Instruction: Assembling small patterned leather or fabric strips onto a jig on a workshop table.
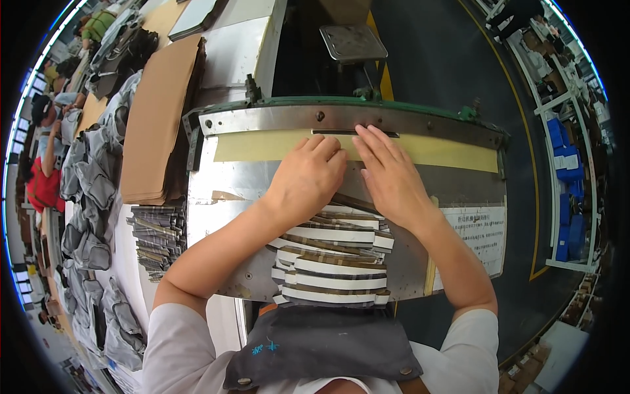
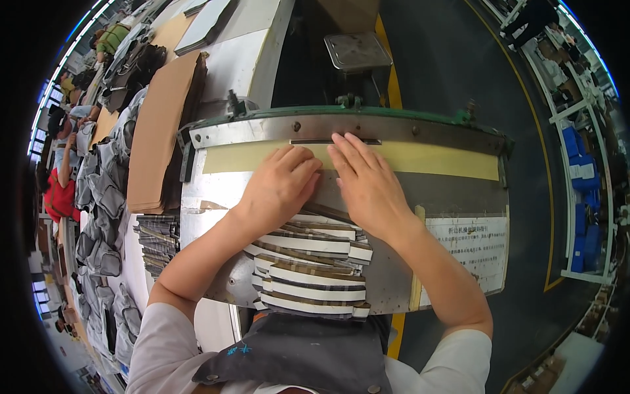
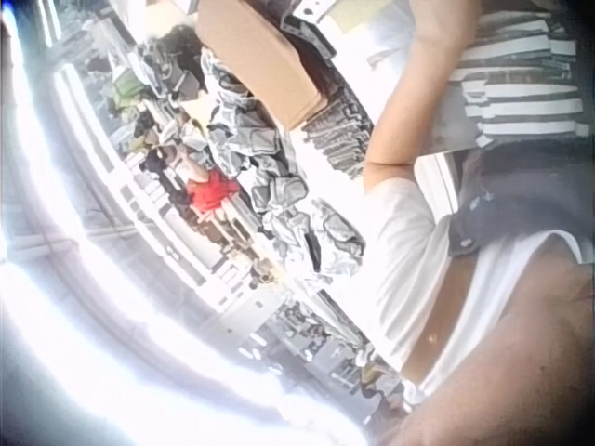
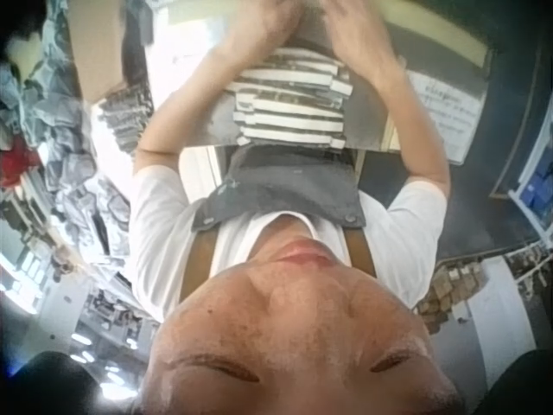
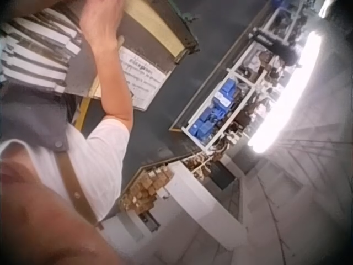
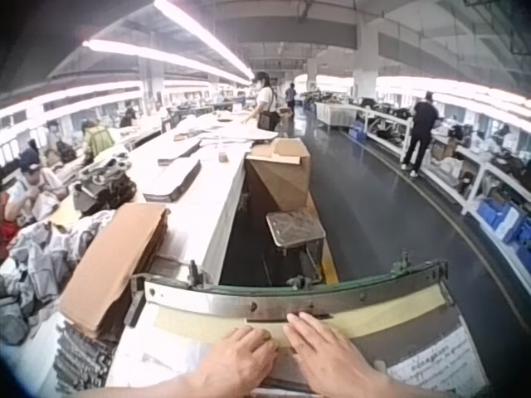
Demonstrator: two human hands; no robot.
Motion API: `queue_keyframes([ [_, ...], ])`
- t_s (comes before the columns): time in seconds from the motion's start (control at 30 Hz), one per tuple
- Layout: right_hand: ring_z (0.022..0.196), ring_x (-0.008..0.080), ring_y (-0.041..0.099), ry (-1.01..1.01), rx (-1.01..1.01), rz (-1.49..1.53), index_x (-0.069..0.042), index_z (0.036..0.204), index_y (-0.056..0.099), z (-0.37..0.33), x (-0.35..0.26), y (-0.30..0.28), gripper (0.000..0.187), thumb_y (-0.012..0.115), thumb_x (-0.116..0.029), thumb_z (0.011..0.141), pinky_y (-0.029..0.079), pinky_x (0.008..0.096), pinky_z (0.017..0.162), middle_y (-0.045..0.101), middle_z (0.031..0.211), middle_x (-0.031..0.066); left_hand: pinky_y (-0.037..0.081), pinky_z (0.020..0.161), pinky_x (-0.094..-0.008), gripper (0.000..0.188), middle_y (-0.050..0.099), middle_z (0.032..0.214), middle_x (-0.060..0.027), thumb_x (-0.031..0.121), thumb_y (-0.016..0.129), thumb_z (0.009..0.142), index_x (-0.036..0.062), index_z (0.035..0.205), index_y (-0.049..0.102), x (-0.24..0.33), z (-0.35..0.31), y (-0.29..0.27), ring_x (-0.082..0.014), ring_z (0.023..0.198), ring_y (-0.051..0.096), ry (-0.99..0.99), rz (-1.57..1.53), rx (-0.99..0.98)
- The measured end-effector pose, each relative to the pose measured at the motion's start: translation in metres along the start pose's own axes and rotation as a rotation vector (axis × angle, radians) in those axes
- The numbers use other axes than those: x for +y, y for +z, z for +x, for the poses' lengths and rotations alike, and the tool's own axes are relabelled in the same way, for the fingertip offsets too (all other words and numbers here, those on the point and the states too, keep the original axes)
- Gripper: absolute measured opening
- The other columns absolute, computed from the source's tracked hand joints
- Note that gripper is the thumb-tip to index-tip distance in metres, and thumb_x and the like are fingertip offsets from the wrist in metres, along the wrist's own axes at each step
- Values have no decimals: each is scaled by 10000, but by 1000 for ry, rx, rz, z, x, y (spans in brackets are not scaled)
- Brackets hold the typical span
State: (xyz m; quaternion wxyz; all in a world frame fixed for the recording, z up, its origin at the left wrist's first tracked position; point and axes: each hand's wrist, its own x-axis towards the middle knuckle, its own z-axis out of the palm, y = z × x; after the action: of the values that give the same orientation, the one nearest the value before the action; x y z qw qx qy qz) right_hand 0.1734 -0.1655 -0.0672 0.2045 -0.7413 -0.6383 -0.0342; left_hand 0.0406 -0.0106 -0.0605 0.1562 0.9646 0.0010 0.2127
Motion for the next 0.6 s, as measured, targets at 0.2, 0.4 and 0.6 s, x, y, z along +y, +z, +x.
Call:
queue_keyframes([
  [0.2, 1396, 332, 357, 33, -98, 74, 11, 1397, 474, 3, -4, -14, 538, 611, -233, 937, 347, 470, 1106, 418, 1490, 153, 518, 766, -407, 205, 629, 948, -133, 44, 717, 799, 6, 991, 658, 0, 0, -38, -331, 881, 621, -66, -141, -27],
  [0.4, 1399, 319, 360, -59, -130, -100, -124, 1424, 502, -5, 2, -7, 532, 589, -358, 954, 298, 470, 1155, 406, 1523, 91, 525, 752, -401, 207, 631, 945, -141, 42, 724, 801, -4, 996, 670, 7, -5, -64, -330, 884, 624, -124, -175, 16],
  [0.6, 1312, 320, 454, 65, -207, -96, -139, 1289, 623, -28, 9, -39, 375, 612, -277, 940, 383, 457, 1067, 520, 1421, 74, 519, 772, -396, 295, 626, 971, -122, 50, 750, 763, 1, 1039, 658, 22, -54, -60, -300, 875, 604, -97, -200, -177],
])
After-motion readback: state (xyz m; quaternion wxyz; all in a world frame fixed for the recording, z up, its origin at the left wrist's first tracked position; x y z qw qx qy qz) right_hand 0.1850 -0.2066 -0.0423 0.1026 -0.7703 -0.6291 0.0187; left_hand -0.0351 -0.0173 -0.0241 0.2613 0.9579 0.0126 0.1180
